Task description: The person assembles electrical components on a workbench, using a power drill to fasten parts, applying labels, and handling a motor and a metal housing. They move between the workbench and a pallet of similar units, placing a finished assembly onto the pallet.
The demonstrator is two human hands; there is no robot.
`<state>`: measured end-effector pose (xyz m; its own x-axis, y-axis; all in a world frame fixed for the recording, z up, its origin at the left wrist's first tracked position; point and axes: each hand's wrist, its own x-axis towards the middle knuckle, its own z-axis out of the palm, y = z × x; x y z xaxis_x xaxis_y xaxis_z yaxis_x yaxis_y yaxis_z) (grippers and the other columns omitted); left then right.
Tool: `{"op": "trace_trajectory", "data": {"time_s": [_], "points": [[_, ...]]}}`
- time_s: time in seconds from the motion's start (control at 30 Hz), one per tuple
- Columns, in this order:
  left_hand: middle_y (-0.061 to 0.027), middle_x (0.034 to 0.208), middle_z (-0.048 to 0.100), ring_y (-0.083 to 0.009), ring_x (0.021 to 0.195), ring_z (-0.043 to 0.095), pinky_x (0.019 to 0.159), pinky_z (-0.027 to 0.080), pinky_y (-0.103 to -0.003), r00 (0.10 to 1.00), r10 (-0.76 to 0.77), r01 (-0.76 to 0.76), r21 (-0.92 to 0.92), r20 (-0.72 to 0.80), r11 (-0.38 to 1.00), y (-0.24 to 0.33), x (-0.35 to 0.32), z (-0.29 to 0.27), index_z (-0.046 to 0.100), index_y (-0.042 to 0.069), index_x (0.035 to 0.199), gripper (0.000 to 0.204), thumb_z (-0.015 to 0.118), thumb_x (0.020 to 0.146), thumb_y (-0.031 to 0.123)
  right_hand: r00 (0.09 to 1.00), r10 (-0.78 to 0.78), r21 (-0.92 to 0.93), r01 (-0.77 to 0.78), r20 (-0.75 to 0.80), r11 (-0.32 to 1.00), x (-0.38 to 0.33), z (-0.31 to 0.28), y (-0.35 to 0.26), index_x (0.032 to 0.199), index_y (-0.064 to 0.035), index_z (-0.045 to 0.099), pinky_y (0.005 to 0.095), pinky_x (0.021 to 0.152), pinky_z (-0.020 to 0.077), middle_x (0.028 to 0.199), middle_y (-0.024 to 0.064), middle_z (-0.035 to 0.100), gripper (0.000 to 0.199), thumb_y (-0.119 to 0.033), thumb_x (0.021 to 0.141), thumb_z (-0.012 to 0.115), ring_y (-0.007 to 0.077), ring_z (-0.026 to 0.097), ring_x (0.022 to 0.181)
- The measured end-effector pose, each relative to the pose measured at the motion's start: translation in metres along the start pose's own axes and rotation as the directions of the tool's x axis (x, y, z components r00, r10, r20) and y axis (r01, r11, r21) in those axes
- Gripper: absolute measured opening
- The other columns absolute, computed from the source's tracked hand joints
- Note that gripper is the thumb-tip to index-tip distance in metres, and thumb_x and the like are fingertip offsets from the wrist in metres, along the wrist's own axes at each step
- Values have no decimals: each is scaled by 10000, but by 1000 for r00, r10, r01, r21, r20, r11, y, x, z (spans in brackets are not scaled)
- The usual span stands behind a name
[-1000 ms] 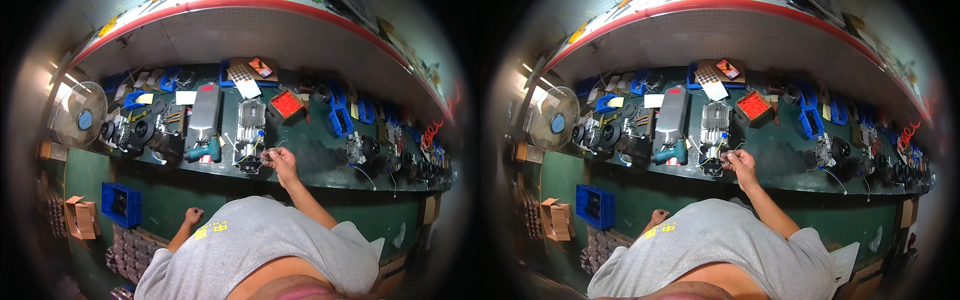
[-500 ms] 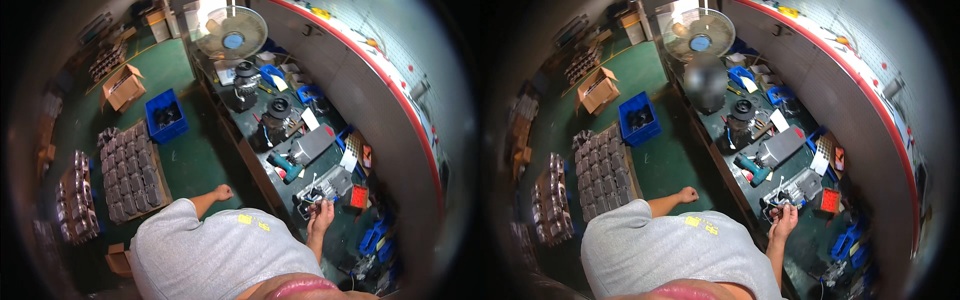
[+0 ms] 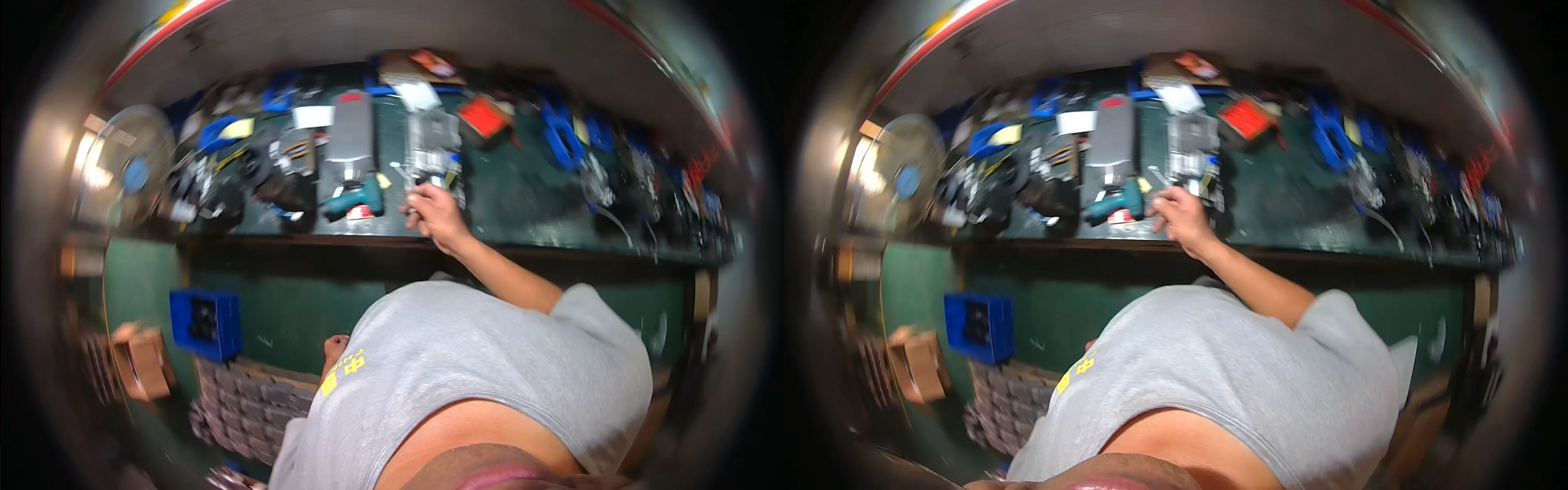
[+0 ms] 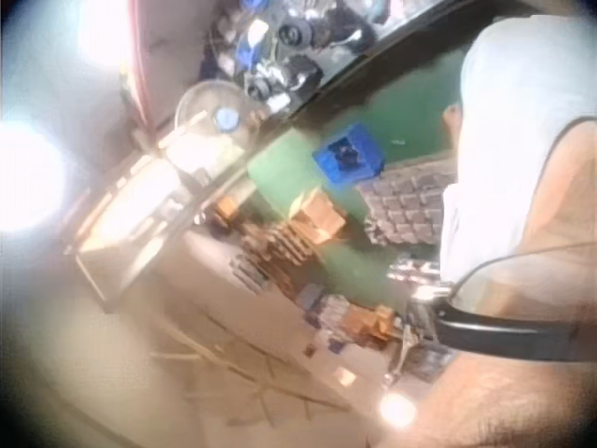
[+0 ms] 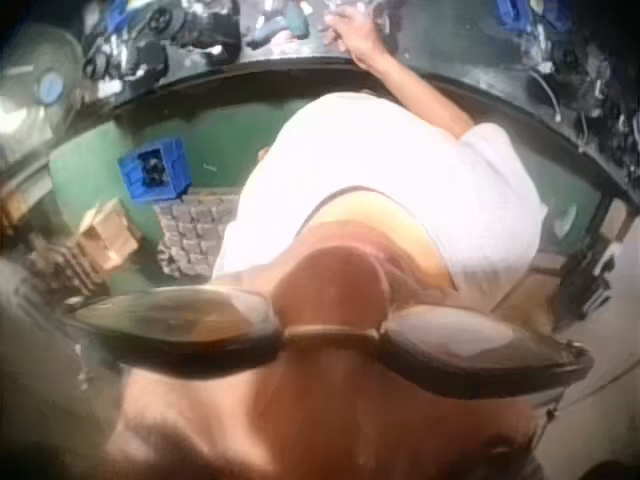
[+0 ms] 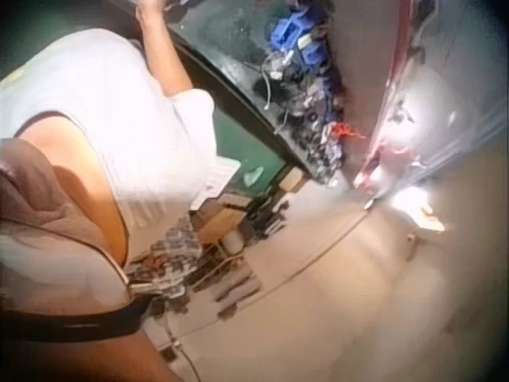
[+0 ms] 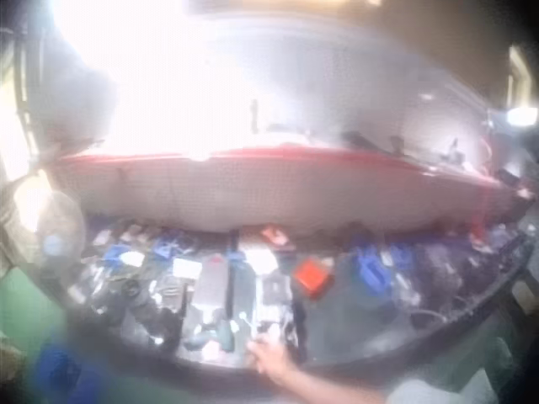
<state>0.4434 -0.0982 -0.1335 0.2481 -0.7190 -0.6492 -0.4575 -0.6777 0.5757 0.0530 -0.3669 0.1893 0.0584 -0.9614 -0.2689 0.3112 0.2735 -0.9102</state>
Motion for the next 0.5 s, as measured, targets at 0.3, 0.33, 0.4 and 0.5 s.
{"op": "trace_trajectory", "data": {"time_s": [0.3, 0.33, 0.4, 0.5], "points": [[-27, 707, 662, -109, 600, 591, 563, 491, -282, 963, 141, -132, -54, 229, 990, 84, 54, -2, 712, 1, 860, 154, 684, 889, 149, 949, 26, 61, -7, -313, 998, -36, -69, -2, 1046, -36, 556, 197, 435, 354, 808, 43, 624, 193, -216, 1000, 606, 49, 481, 552], [-27, 699, 655, -108, 581, 583, 540, 487, -278, 958, 140, -122, -83, 252, 989, 101, 56, -2, 705, 7, 851, 153, 680, 896, 151, 941, 22, 90, 10, -337, 996, -40, -76, -4, 1031, -51, 552, 204, 439, 323, 795, 35, 611, 174, -213, 999, 604, 47, 451, 539], [-27, 678, 634, -105, 537, 558, 490, 471, -269, 953, 138, -109, -118, 269, 987, 125, 65, 1, 687, 21, 831, 164, 667, 914, 162, 911, 38, 123, 15, -411, 992, -44, -96, -1, 1039, -66, 571, 200, 435, 311, 782, 30, 596, 134, -189, 993, 597, 46, 444, 530], [-25, 647, 593, -100, 496, 519, 452, 455, -269, 932, 151, -136, -67, 329, 988, 157, 94, -7, 639, 31, 800, 220, 643, 942, 198, 863, 112, 218, -2, -493, 976, -44, -126, 2, 1036, -77, 587, 195, 424, 293, 765, 23, 576, 110, -172, 983, 600, 51, 436, 522]]}}
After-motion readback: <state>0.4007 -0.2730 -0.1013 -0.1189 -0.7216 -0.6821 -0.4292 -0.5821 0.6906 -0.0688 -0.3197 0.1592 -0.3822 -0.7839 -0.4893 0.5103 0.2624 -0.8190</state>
